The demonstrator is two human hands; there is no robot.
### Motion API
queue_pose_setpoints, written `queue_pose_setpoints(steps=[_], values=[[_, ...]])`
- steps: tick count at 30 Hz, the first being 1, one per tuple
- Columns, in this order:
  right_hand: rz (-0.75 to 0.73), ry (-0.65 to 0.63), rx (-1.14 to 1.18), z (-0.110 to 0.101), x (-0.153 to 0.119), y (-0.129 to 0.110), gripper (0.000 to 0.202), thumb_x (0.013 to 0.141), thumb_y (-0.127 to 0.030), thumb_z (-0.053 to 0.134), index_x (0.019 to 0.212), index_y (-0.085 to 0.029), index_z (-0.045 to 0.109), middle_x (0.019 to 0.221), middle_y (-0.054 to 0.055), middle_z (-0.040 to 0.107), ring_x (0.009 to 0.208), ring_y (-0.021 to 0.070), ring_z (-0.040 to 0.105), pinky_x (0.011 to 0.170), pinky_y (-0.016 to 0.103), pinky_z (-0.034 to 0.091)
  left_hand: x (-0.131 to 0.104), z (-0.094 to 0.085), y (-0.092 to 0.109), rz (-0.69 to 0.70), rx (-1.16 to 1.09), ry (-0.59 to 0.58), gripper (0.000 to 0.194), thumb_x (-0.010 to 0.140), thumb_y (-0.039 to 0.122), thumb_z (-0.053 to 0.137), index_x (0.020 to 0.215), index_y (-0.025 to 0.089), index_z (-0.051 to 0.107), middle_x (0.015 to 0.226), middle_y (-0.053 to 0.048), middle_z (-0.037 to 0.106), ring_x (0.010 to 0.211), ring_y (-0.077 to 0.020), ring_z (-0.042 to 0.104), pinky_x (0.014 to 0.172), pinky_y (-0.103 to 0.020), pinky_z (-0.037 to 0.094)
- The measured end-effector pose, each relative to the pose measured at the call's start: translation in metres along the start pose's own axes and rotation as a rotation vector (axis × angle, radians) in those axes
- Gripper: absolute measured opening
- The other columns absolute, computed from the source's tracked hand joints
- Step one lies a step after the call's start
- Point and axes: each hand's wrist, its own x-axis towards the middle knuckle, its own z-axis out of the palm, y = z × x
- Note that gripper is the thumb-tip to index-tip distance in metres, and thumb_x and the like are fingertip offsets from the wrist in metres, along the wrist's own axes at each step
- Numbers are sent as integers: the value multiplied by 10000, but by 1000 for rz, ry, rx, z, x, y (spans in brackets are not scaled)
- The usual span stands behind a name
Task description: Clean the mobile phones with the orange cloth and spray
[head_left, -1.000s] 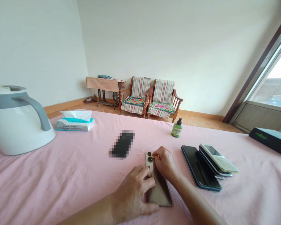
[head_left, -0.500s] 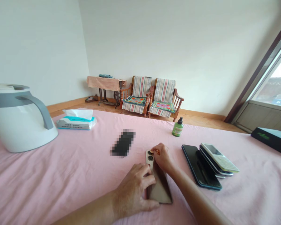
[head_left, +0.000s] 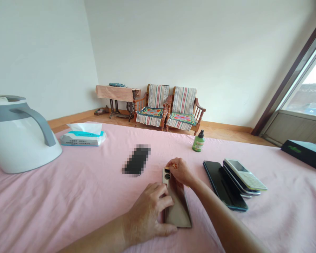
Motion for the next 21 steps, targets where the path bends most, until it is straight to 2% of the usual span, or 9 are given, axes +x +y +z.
queue_pose_setpoints(steps=[3,5,9,16,21], values=[[-24,-29,9,-4,2,-2,133,855,-190,558,898,-138,673,880,44,676,771,148,627,701,287,512,0,0,1,-5,0,1,452,612,498,784,945,219,659,958,-49,543,914,-254,494,837,-391,424],[-43,-29,14,-7,3,-3,188,773,-82,533,768,-141,711,757,41,695,709,141,628,661,238,488,1,-2,2,-15,12,-7,459,597,472,803,946,211,659,957,-51,545,909,-256,494,835,-396,424],[-90,-45,20,-12,5,-4,281,690,-37,487,747,-158,734,765,40,717,725,144,633,665,216,470,1,-3,3,-17,18,-10,470,582,461,817,945,210,655,970,-48,543,899,-251,493,826,-395,430],[-162,-103,23,-15,8,-2,296,682,-40,469,744,-168,728,761,26,716,703,133,621,664,207,463,0,1,0,-2,5,3,460,594,469,806,933,200,651,976,-51,539,897,-252,491,813,-398,432],[-198,-98,8,-15,6,-3,285,696,-44,471,760,-170,719,775,32,697,718,133,607,677,205,452,1,1,0,6,-5,9,471,590,455,812,949,198,649,986,-54,538,906,-255,488,828,-403,429]])
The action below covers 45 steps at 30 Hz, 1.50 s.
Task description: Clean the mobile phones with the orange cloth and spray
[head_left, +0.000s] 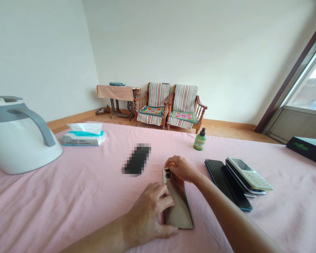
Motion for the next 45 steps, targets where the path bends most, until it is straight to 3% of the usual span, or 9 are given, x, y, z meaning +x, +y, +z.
queue_pose_setpoints(steps=[7,15,24,28,34,45], values=[[-43,8,-38,-1,-3,-2,289,723,-30,463,769,-185,703,792,23,626,700,121,571,699,213,435,0,-1,2,-11,-2,1,478,578,454,818,953,207,656,975,-53,537,903,-257,492,849,-418,429],[-82,-14,-40,4,-4,-7,308,668,30,470,709,-178,694,754,13,587,721,117,564,713,202,421,0,-1,2,-7,-9,6,481,566,423,834,950,194,655,985,-59,540,917,-260,497,841,-414,434],[11,53,-48,-8,-23,2,249,637,8,528,650,-184,686,727,4,610,659,112,560,618,196,416,0,-3,3,8,10,8,474,581,422,825,964,204,651,979,-57,554,896,-254,514,831,-416,441],[71,132,-60,-13,-30,7,222,676,-18,523,662,-174,681,749,26,629,669,125,574,657,225,434,0,-1,2,28,13,13,504,586,450,818,988,197,647,993,-65,552,917,-264,511,836,-426,434],[94,200,-51,-4,-27,9,212,746,-71,508,797,-173,687,815,42,656,744,144,604,706,245,446,0,0,1,27,8,29,488,593,453,809,980,202,649,1004,-60,547,918,-257,508,846,-421,426],[65,207,-73,7,-35,-3,229,669,0,510,690,-161,672,732,37,629,677,135,580,634,226,421,1,-2,4,9,21,0,460,579,428,819,953,216,655,968,-43,541,881,-243,496,820,-391,432]])
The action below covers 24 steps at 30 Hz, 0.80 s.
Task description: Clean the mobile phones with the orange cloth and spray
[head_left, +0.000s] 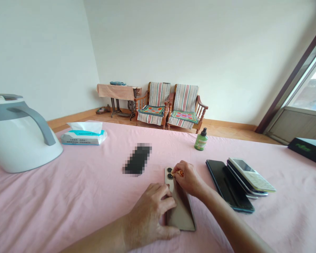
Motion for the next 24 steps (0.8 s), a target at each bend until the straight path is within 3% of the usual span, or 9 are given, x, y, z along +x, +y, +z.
queue_pose_setpoints(steps=[12,24], values=[[-75,-53,36,8,6,-7,279,714,24,485,731,-173,680,785,28,617,714,115,584,679,202,434,0,2,-1,1,8,-5,461,578,431,829,932,204,641,987,-44,558,910,-253,508,812,-389,433],[81,-22,-35,5,2,-7,229,690,-19,499,703,-155,683,731,73,667,695,162,603,633,238,429,0,-1,1,3,61,-19,458,644,521,759,968,214,657,964,-53,552,890,-254,493,807,-398,409]])
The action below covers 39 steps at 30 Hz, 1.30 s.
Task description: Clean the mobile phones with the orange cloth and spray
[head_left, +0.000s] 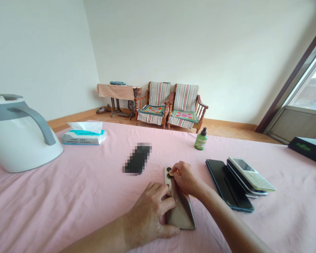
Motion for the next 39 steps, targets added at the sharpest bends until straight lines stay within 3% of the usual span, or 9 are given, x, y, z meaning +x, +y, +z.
queue_pose_setpoints(steps=[11,15,20,26,39], values=[[-22,29,63,1,-21,-8,219,695,-29,492,695,-153,673,749,55,658,716,155,615,667,237,450,1,0,1,-1,-18,-7,461,614,470,801,953,193,656,975,-57,554,923,-264,498,822,-403,413],[-54,58,84,8,-21,-16,220,720,-35,505,715,-170,678,757,39,637,714,141,603,682,230,443,0,0,0,-16,-26,-14,468,606,467,807,961,201,659,994,-61,553,952,-274,491,838,-410,411],[-53,122,82,11,-14,-8,228,783,-47,467,755,-159,664,772,43,589,700,135,574,668,232,431,-1,-3,0,-12,-100,5,464,579,373,829,971,213,641,1015,-47,535,941,-252,492,861,-401,411],[-111,62,80,10,-8,-1,247,786,-22,450,724,-164,642,756,32,562,694,129,549,660,224,422,-2,-4,0,-65,-131,-10,469,563,362,837,971,234,646,1051,-50,508,972,-268,479,870,-418,417],[-245,-44,83,2,-9,-10,270,786,-3,440,692,-168,632,772,33,538,738,138,527,687,237,404,-1,-4,0,-23,-76,2,490,580,409,832,997,221,654,1063,-59,535,997,-274,483,876,-417,410]])
